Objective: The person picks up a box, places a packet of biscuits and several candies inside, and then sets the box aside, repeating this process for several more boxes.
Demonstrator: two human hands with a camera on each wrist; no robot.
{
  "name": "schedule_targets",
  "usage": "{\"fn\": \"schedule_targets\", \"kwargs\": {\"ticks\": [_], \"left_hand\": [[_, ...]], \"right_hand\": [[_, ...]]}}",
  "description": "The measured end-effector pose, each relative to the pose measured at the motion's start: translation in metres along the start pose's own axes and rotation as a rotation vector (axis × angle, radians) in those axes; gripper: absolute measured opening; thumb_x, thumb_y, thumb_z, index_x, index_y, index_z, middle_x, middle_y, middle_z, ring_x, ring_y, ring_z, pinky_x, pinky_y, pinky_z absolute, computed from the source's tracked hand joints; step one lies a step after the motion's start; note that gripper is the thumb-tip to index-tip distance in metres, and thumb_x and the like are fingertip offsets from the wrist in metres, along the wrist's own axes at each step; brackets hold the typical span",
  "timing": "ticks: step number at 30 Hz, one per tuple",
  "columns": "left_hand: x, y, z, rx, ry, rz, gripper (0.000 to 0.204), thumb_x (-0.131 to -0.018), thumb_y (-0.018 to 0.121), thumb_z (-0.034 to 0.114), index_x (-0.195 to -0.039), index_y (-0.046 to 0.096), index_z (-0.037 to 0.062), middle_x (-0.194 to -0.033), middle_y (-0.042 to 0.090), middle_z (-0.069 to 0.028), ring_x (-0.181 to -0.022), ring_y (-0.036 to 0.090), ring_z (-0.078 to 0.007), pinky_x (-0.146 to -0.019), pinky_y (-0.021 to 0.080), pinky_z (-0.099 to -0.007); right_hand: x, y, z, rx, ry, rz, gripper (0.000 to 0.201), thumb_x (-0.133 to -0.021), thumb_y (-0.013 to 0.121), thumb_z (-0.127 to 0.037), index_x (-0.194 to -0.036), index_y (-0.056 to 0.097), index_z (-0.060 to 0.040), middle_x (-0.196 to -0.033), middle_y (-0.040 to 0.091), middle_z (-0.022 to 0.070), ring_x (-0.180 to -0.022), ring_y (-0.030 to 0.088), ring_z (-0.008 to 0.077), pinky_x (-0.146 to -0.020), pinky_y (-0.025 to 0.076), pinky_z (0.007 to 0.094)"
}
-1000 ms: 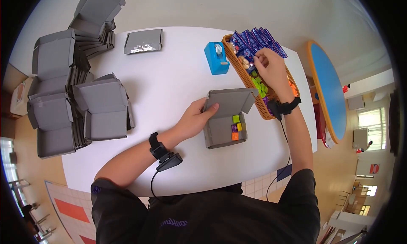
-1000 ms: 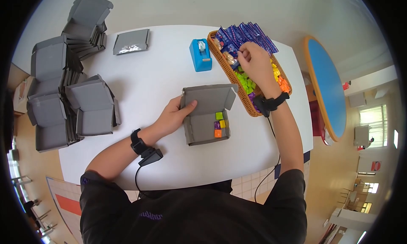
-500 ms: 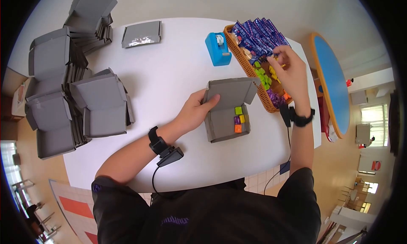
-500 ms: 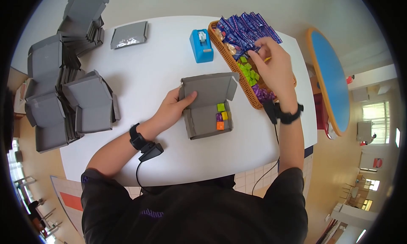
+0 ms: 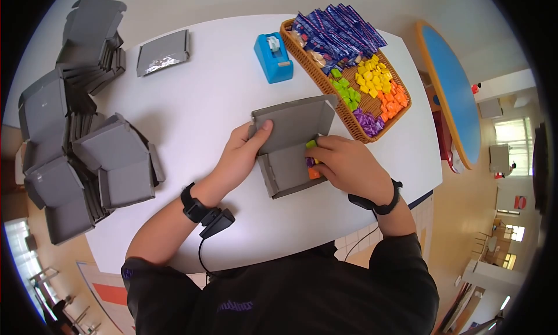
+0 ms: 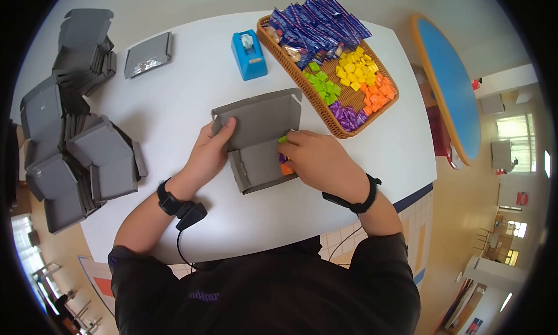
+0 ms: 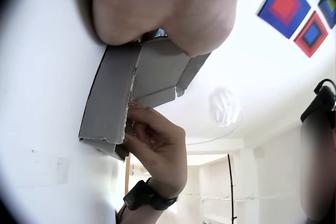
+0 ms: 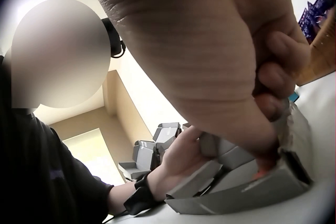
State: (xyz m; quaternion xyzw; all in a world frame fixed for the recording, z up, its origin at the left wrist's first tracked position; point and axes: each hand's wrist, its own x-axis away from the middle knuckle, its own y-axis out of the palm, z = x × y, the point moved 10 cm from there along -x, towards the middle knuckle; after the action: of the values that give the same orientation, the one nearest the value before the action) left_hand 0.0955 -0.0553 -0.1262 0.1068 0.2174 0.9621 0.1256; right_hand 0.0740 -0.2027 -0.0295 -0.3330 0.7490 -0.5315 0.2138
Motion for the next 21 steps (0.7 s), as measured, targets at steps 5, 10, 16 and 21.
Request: {"fn": "schedule_targets", "kwargs": {"ticks": [5,10,16,21], "left_hand": [[0.003,0.003,0.002,0.111,-0.033,0.024,0.050,-0.113,0.053,0.039,-0.139,0.060,-0.0027,-0.133,0.067,-0.0080,-0.122,0.060,-0.0131,-0.106,0.046,-0.0317],[0.002,0.001,-0.001,0.069,-0.031,0.017,0.049,-0.113,0.053,0.038,-0.139,0.060,-0.0033,-0.134,0.067,-0.0085,-0.123,0.060,-0.0139,-0.108,0.046,-0.0321],[0.001,0.002,-0.002,0.098,-0.039,0.016,0.049,-0.113,0.053,0.037,-0.140,0.058,-0.0038,-0.136,0.066,-0.0098,-0.125,0.059,-0.0153,-0.109,0.045,-0.0332],[0.001,0.002,-0.002,0.111,-0.020,0.008,0.048,-0.113,0.053,0.035,-0.142,0.057,-0.0040,-0.137,0.065,-0.0098,-0.127,0.058,-0.0159,-0.111,0.044,-0.0338]], "right_hand": [[0.000,-0.004,0.003,-0.150,-0.050,0.028,0.017,-0.083,0.078,-0.009,-0.098,0.069,-0.0094,-0.096,0.064,0.0046,-0.089,0.067,0.0266,-0.075,0.055,0.0381],[0.009,-0.041,0.040,-0.517,0.057,0.033,0.015,-0.087,0.080,-0.005,-0.099,0.072,-0.0080,-0.094,0.068,0.0009,-0.076,0.062,0.0137,-0.066,0.047,0.0272],[0.053,-0.088,0.160,-0.432,0.404,0.291,0.013,-0.091,0.077,-0.004,-0.104,0.075,-0.0045,-0.088,0.071,-0.0029,-0.075,0.058,0.0046,-0.070,0.047,0.0226],[0.069,-0.074,0.177,-0.567,0.401,0.069,0.012,-0.089,0.077,-0.002,-0.102,0.077,-0.0023,-0.088,0.074,-0.0008,-0.081,0.066,0.0064,-0.075,0.050,0.0224]]}}
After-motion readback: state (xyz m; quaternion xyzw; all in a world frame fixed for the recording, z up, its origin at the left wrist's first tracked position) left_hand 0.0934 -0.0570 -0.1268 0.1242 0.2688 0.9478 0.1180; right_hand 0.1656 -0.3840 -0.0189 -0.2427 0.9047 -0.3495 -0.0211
